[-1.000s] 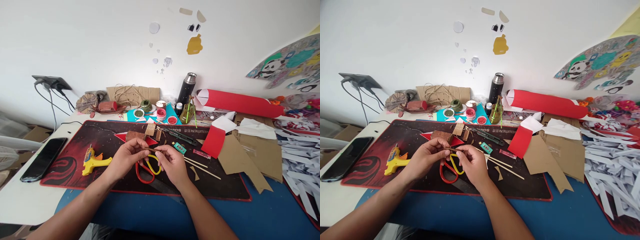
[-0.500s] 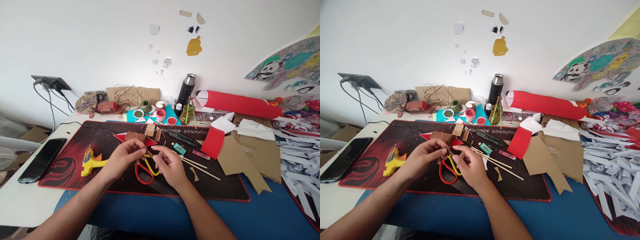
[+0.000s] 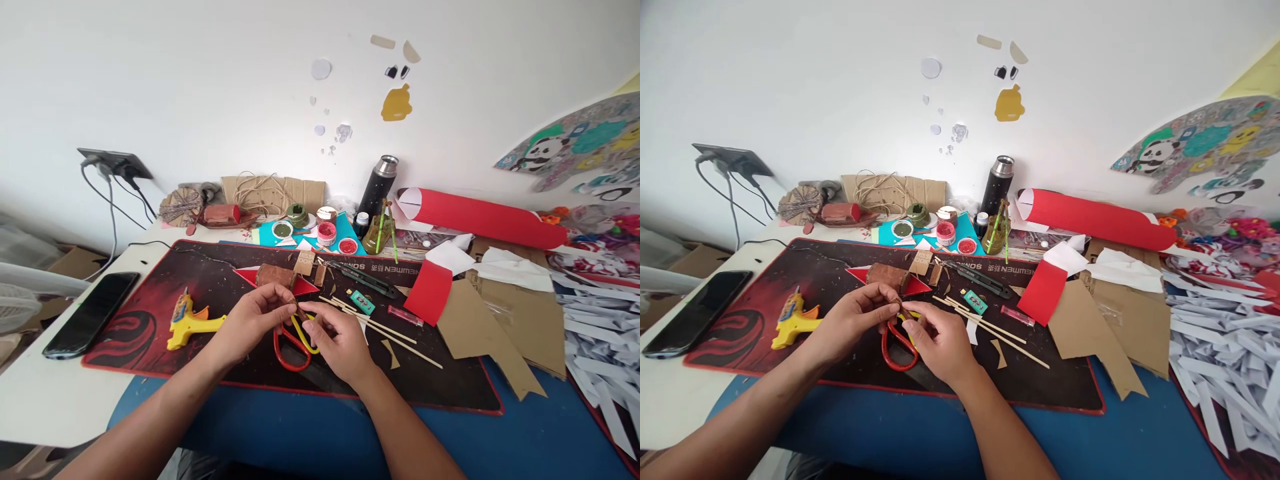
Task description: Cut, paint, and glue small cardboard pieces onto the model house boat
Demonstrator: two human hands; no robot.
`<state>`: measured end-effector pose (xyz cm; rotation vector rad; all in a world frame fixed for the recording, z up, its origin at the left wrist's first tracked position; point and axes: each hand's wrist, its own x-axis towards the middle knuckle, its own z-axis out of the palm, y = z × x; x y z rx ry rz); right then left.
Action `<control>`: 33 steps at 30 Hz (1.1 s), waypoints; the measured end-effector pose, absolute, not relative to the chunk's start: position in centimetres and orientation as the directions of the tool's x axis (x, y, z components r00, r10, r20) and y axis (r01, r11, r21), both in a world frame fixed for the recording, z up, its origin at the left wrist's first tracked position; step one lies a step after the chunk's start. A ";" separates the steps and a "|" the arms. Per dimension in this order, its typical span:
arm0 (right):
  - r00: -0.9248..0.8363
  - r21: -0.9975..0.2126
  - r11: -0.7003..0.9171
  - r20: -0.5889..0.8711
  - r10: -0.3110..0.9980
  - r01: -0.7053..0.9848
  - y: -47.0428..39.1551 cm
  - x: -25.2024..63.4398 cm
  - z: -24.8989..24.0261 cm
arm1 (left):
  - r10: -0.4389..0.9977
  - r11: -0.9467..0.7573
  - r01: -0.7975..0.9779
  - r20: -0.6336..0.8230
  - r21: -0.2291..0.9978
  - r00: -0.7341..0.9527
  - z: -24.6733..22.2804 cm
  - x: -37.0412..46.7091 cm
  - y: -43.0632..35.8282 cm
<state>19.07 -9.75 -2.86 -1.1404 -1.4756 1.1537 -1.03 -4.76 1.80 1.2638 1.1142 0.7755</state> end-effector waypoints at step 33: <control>-0.730 -0.185 0.714 -0.023 0.684 0.675 -4.3 1.5 2.2 | 0.886 -0.126 -0.230 0.005 0.965 -0.463 2.8 -21.0 -6.5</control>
